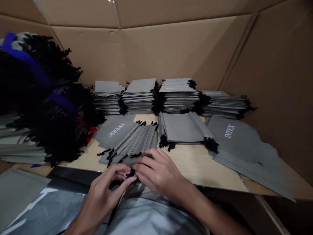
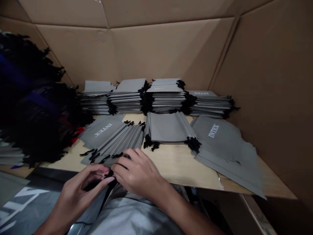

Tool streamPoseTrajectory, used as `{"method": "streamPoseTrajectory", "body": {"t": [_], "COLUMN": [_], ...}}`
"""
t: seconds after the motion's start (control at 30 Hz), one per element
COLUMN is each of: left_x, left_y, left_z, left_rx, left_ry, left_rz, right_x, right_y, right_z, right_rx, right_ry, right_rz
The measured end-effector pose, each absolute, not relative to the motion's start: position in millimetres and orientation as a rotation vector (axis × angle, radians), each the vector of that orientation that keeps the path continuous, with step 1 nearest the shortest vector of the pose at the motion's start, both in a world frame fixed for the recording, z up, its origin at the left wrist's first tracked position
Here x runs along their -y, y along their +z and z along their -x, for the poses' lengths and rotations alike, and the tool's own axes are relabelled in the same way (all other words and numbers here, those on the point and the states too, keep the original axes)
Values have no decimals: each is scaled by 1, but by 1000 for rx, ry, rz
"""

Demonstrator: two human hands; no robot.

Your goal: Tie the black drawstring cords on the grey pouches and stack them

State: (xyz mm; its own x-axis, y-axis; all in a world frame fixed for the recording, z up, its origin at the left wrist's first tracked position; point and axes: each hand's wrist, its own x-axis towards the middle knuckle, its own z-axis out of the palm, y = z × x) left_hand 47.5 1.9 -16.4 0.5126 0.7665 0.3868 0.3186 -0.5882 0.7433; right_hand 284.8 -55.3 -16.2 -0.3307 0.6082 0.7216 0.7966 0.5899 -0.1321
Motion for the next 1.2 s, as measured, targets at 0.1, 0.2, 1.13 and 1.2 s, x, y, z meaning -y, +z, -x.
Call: {"method": "streamPoseTrajectory", "body": {"t": [0.1,0.2,1.13,1.2], "left_x": [-2,-3,-6,-8], "left_y": [-15,-12,1,3], "left_z": [-44,-38,-53,-52], "left_rx": [-865,-836,-909,-900], "left_ry": [996,1023,1072,1075], "left_rz": [-2207,-2257,-2275,-2288], "right_x": [55,51,12,12], "right_y": [-16,-12,-14,-15], "right_z": [-287,-288,-285,-284], "right_rx": [2051,2112,2399,2385], "right_ry": [-309,-328,-522,-515], "right_rz": [1092,1093,737,737]}}
